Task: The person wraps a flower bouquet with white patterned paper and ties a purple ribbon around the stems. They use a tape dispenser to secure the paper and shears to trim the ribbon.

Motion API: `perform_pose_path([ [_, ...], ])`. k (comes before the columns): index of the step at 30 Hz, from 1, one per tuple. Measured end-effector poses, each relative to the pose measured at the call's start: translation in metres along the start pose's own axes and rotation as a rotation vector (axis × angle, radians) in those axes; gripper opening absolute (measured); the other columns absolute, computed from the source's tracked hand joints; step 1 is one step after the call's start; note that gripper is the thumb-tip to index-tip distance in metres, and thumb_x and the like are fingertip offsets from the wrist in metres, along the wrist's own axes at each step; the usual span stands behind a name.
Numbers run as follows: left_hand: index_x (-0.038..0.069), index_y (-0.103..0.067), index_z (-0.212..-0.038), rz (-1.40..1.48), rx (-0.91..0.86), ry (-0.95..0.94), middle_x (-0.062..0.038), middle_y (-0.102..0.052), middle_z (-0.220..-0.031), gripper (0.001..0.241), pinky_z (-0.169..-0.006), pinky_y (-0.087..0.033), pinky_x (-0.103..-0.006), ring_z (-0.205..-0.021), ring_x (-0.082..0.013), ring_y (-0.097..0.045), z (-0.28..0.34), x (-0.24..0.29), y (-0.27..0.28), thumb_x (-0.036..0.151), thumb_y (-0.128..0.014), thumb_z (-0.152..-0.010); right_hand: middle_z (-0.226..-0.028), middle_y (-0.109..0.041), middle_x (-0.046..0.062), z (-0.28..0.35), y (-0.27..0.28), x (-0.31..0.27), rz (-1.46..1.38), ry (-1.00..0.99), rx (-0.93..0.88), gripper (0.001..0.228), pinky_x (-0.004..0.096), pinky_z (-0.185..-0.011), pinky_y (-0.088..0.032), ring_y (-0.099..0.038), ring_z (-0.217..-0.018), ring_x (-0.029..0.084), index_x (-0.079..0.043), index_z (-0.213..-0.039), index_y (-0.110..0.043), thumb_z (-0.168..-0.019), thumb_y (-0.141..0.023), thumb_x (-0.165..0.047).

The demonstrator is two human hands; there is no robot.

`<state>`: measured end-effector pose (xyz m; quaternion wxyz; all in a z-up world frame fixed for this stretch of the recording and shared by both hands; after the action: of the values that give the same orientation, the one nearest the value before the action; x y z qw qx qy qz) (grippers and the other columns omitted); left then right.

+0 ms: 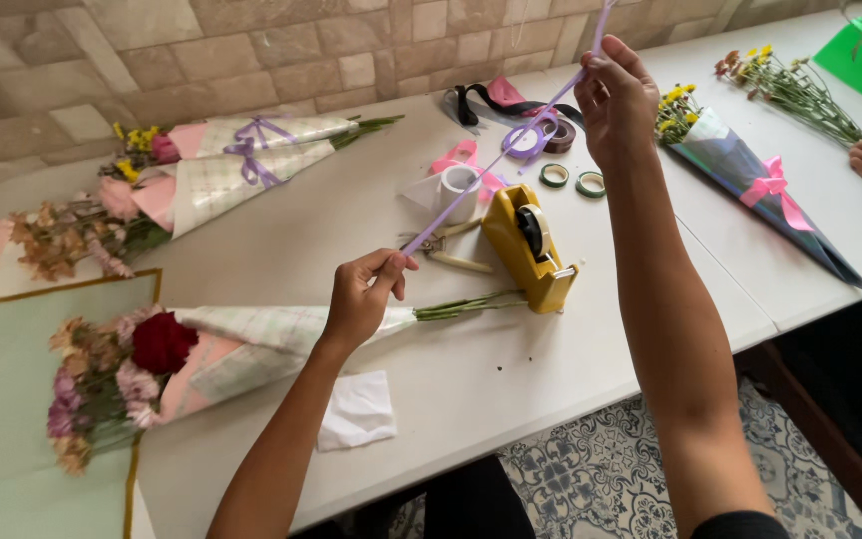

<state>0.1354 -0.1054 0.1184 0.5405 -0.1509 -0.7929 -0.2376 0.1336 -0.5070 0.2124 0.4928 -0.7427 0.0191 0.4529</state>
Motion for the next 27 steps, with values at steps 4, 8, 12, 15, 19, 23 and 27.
perform_pose_path([
  [4,0.013,-0.078,-0.091,-0.091,0.06,-0.053,0.004,-0.061,-0.059,0.034,-0.075,-0.049,-0.0271,-0.062,-0.0088,-0.056,0.065,0.005,0.017,0.033,-0.055,-0.107,-0.09,-0.075,0.012,0.045,-0.035,0.025,0.174,0.034,-0.137,0.033,0.027,-0.068,-0.056,-0.068,-0.078,0.017,-0.006,-0.112,-0.071,-0.085,-0.076,0.012],
  [8,0.019,-0.077,-0.089,-0.376,0.12,-0.043,0.007,-0.068,-0.058,0.028,-0.064,-0.051,-0.0339,-0.06,-0.0139,-0.067,0.142,-0.021,0.008,0.03,-0.054,-0.101,-0.082,-0.078,0.004,0.095,-0.067,0.089,0.268,0.159,-0.252,0.024,0.027,-0.059,-0.054,-0.074,-0.074,0.014,-0.013,-0.098,-0.076,-0.084,-0.077,0.007],
  [12,0.018,-0.074,-0.088,-0.649,0.238,0.012,-0.006,-0.065,-0.063,0.019,-0.065,-0.049,-0.0497,-0.062,-0.0359,-0.063,0.196,-0.068,0.01,0.02,-0.056,-0.096,-0.09,-0.076,0.003,0.143,-0.086,0.175,0.409,0.094,-0.368,0.015,0.025,-0.065,-0.056,-0.066,-0.079,0.012,-0.012,-0.1,-0.077,-0.092,-0.082,-0.001],
  [15,0.012,-0.053,-0.07,-0.819,0.333,-0.206,-0.004,-0.049,-0.052,0.032,-0.065,-0.042,-0.0438,-0.052,-0.0307,-0.051,0.229,-0.056,0.021,0.014,-0.059,-0.102,-0.076,-0.072,-0.005,0.16,-0.084,0.229,0.575,0.049,-0.3,0.016,0.023,-0.063,-0.053,-0.07,-0.075,0.007,-0.015,-0.098,-0.076,-0.087,-0.085,-0.008],
  [19,0.011,-0.057,-0.071,-0.902,0.347,-0.243,-0.004,-0.055,-0.059,0.031,-0.072,-0.039,-0.0402,-0.059,-0.0261,-0.053,0.251,-0.053,0.031,0.012,-0.059,-0.102,-0.072,-0.072,0.001,0.165,-0.069,0.295,0.646,-0.039,-0.324,0.02,0.026,-0.057,-0.05,-0.068,-0.069,0.01,-0.013,-0.094,-0.073,-0.078,-0.081,-0.005],
  [23,0.014,-0.058,-0.073,-1.0,0.33,-0.359,-0.004,-0.055,-0.057,0.024,-0.083,-0.051,-0.0373,-0.066,-0.0233,-0.066,0.253,-0.065,0.021,0.013,-0.062,-0.096,-0.073,-0.074,0.008,0.154,-0.05,0.343,0.665,-0.014,-0.328,0.027,0.021,-0.047,-0.052,-0.061,-0.05,0.01,-0.007,-0.099,-0.075,-0.075,-0.083,0.0],
  [27,0.015,-0.058,-0.073,-1.009,0.324,-0.366,-0.004,-0.056,-0.057,0.024,-0.083,-0.051,-0.0377,-0.066,-0.022,-0.066,0.251,-0.064,0.021,0.015,-0.063,-0.096,-0.074,-0.075,0.005,0.153,-0.046,0.359,0.75,-0.019,-0.333,0.026,0.02,-0.046,-0.05,-0.062,-0.048,0.01,-0.012,-0.097,-0.074,-0.074,-0.082,-0.001],
])
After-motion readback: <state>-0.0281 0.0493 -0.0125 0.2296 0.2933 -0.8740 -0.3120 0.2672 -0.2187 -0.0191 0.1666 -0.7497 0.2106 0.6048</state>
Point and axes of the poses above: each hand's wrist, its own z-axis away from the middle knuckle, its own y-axis out of the back of the hand, x = y × z, the point moved 6 cm from there along -z, towards the middle knuckle
